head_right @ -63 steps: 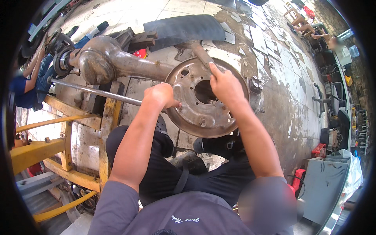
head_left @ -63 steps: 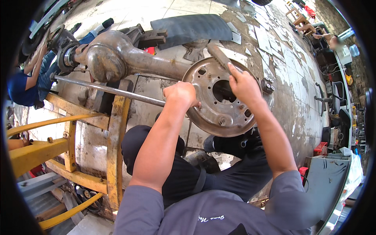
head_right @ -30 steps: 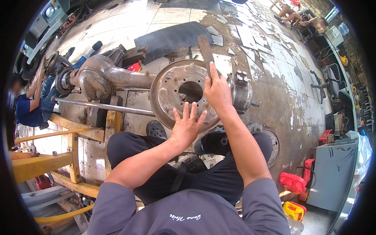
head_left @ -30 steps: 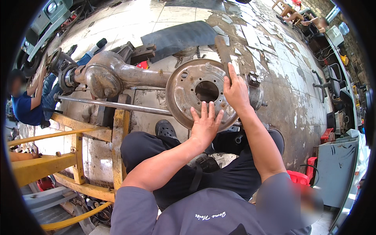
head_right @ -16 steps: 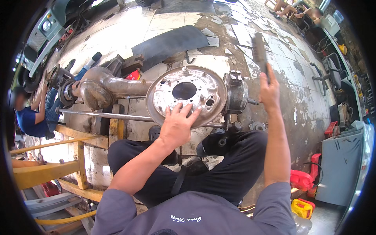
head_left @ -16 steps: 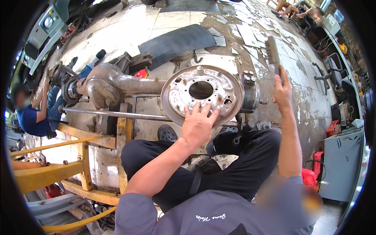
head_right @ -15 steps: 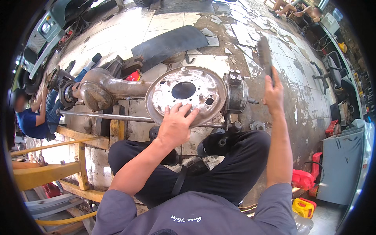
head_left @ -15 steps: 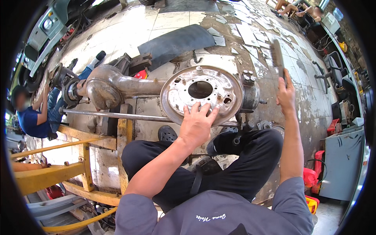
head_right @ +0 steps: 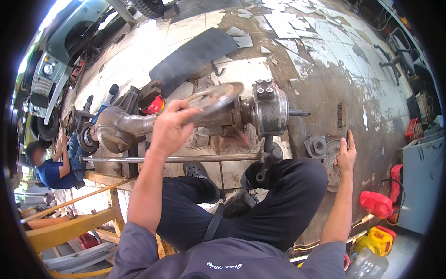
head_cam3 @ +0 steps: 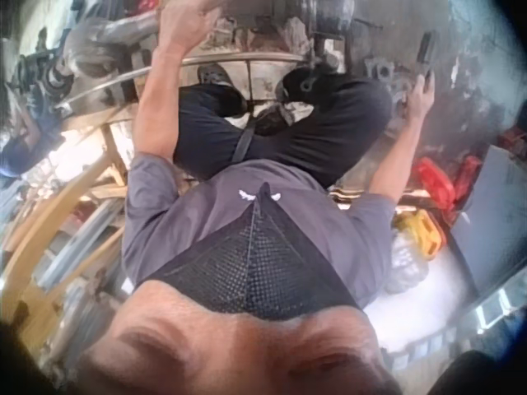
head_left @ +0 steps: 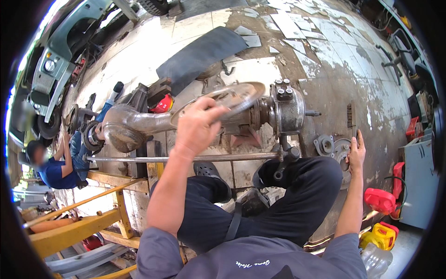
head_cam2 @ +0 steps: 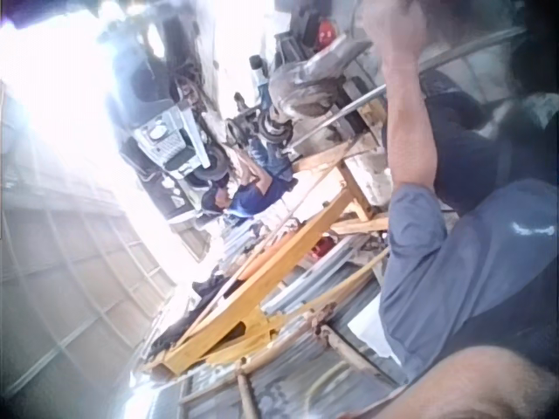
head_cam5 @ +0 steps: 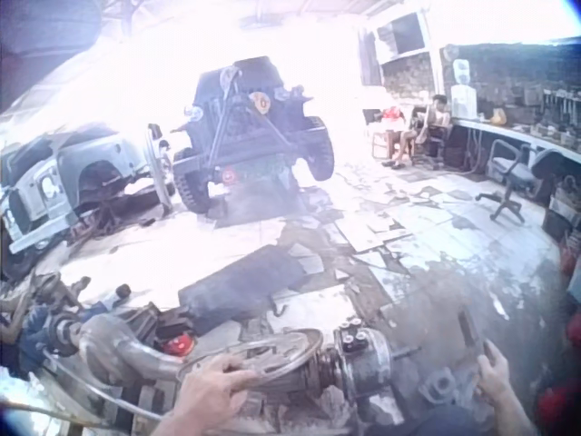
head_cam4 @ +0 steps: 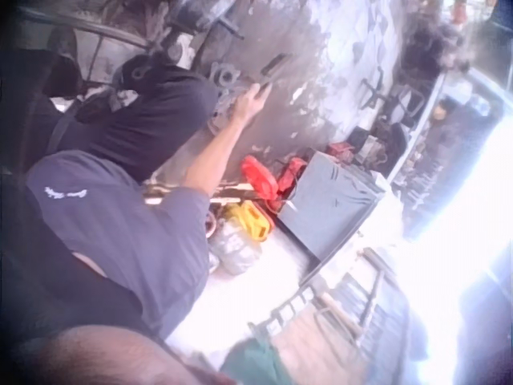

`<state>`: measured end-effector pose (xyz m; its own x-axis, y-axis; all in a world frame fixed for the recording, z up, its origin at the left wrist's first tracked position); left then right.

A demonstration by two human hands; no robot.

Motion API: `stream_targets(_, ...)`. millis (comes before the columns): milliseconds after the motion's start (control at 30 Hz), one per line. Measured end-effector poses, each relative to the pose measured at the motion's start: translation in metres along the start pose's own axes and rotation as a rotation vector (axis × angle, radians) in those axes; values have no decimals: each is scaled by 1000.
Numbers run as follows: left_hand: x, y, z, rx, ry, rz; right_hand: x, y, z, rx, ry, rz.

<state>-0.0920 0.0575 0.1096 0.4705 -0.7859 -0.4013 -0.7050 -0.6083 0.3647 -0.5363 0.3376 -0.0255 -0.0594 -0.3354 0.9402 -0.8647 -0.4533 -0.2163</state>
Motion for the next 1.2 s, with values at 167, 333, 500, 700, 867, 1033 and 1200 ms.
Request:
stream_targets(167,26,21,-9,-182,-173,-217,-30,3,-28,-14,7,29)
stream_targets(333,25,25,-53,-553,-484,-362,-58,5,-40,-38,9,76)
stream_targets(500,-1,8,-82,-750,-823,-392,-63,-1,-34,-40,-51,83)
stream_targets(700,2,-21,-73,-702,-1220,-532,-64,-7,-37,-27,-61,47)
stream_targets(867,17,-45,-41,-562,-1474,-753,-77,-9,-39,-35,-78,67)
stream_targets(1033,30,-78,-15,-551,-1462,-823,-106,-3,-24,12,-141,91)
stream_targets(1200,67,-96,5,-510,-1328,-1038,-182,43,-9,-119,-592,-438)
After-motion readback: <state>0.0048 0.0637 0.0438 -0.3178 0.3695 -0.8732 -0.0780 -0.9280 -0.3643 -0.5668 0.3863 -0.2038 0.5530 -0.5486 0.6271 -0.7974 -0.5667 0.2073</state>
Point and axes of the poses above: each hand's wrist, its own y-axis towards the middle knuckle, its own z-axis out of the palm, x = y × z, the point moved 1 cm from there along y, towards the middle knuckle, and after that the axes turned 4 degrees about z, right-handed, at the moved point
